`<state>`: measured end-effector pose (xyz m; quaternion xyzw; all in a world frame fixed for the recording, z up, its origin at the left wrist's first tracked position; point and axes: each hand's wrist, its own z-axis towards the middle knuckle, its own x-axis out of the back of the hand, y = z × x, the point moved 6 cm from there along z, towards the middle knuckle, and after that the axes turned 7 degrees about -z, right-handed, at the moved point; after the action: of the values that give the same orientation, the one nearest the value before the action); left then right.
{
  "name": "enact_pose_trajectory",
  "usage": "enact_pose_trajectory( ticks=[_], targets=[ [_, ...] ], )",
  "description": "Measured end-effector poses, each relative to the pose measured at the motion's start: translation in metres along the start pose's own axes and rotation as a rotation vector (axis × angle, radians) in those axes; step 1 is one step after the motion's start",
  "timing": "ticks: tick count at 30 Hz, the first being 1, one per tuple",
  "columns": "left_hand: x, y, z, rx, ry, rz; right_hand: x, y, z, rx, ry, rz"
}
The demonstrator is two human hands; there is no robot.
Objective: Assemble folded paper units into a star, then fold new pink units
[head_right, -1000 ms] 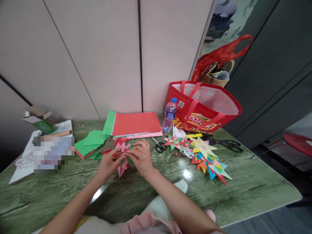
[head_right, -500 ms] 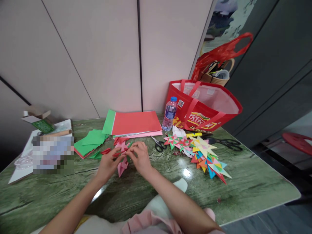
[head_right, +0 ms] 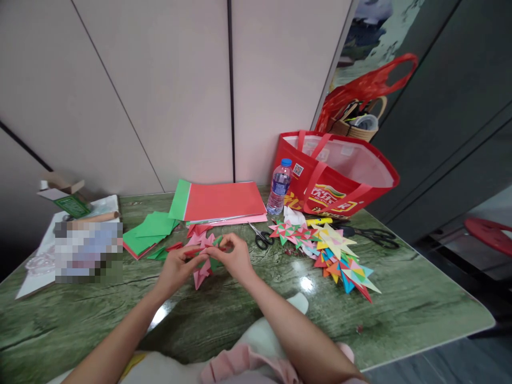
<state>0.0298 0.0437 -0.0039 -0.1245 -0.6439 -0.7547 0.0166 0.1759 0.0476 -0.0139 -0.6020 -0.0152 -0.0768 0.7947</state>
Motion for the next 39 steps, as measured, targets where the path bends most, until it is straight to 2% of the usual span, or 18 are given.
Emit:
enact_pose_trajectory(
  ticks=[4,10,18,24,29,32,34,37,39],
  targets=[
    [-0.003,-0.003,0.0,0.055,-0.053,-0.097,-0.007,0.011,0.0,-0.171,-0.068,0.223],
    [-0.003,-0.007,0.001,0.114,-0.015,-0.184,-0.006,0.011,0.001,-0.155,-0.113,0.271],
    [-0.005,-0.003,0.001,0.143,-0.045,-0.155,-0.01,0.006,-0.002,-0.099,-0.115,0.201],
    [-0.012,0.011,-0.001,0.112,-0.132,-0.106,-0.007,0.002,-0.003,-0.146,-0.084,0.123],
    [-0.014,0.007,-0.002,0.108,-0.15,-0.077,-0.006,0.006,-0.004,-0.222,-0.062,0.108],
    [-0.013,0.001,-0.002,0.134,-0.111,-0.081,-0.01,0.012,-0.003,-0.268,-0.107,0.19],
    [-0.011,-0.003,-0.001,0.162,-0.055,-0.114,-0.01,0.014,-0.001,-0.231,-0.102,0.226],
    [-0.005,-0.006,-0.001,0.201,0.074,-0.25,-0.005,0.017,0.003,-0.175,-0.036,0.221],
    [0.001,-0.007,0.0,0.22,0.159,-0.346,-0.006,0.019,0.002,-0.178,-0.053,0.236]
  ],
)
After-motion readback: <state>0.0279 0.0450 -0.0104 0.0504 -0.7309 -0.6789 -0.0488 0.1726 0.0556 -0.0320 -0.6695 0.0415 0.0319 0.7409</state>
